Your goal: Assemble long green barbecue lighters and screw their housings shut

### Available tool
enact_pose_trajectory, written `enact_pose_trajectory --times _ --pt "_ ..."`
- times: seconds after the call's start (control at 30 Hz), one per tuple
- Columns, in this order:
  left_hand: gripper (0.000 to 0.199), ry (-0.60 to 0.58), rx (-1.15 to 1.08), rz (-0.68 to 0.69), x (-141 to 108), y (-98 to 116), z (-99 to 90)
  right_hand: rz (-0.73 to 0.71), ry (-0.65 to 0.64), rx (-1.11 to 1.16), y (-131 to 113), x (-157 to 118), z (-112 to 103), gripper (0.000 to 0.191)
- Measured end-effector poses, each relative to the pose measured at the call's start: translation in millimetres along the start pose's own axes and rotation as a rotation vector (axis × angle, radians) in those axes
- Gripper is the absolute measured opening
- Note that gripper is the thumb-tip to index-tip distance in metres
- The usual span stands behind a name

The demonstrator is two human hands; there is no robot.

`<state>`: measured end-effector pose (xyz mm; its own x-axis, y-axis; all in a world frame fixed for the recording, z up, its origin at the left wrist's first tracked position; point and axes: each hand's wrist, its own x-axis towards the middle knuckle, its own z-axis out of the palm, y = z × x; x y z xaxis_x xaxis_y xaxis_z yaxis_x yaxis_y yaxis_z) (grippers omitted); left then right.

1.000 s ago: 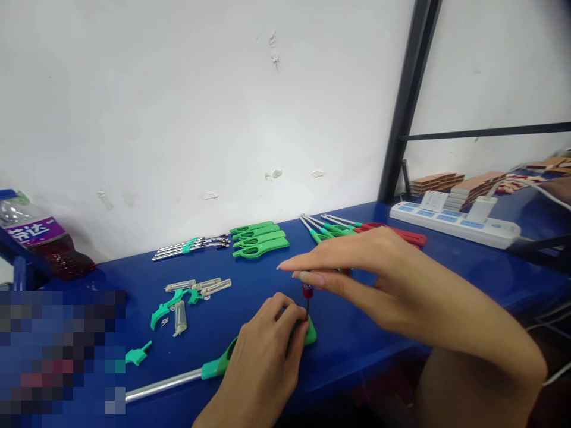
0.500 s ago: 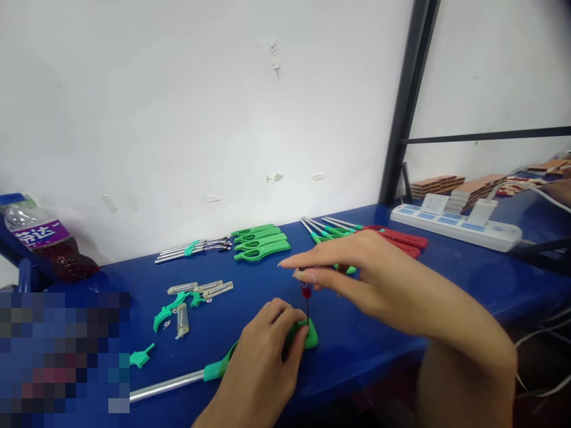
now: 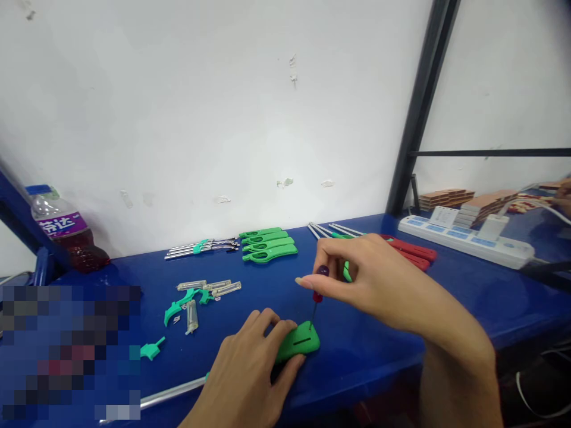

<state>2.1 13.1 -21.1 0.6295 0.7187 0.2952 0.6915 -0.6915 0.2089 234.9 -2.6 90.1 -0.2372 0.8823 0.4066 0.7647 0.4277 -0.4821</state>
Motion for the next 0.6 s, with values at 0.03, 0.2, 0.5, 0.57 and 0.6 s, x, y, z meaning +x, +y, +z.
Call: enact_pose_trajectory --times 0.03,0.2,0.5,0.57,0.6 --pt "0.028 -0.006 0.007 -0.008 0.7 1.2 -1.0 -0.025 -0.007 0.007 -1.4 1.6 2.3 0.029" --pt "0.029 -0.082 0.005 -0.069 4.4 4.6 -8.2 -0.101 0.001 0.105 -3.6 12.0 14.5 0.013" --pt "0.032 -0.188 -0.069 -0.155 -2.7 -7.4 -34.4 -0.144 -0.122 0.255 -1.1 6.4 11.7 0.02" --pt "0.025 -0.179 -0.099 -0.148 -3.7 -9.3 -36.2 -0.142 -0.138 0.264 -2.8 5.5 11.3 0.022" --pt "0.024 -0.161 -0.121 -0.145 -3.5 -9.5 -35.6 -0.142 -0.133 0.264 -3.9 5.9 11.8 0.02"
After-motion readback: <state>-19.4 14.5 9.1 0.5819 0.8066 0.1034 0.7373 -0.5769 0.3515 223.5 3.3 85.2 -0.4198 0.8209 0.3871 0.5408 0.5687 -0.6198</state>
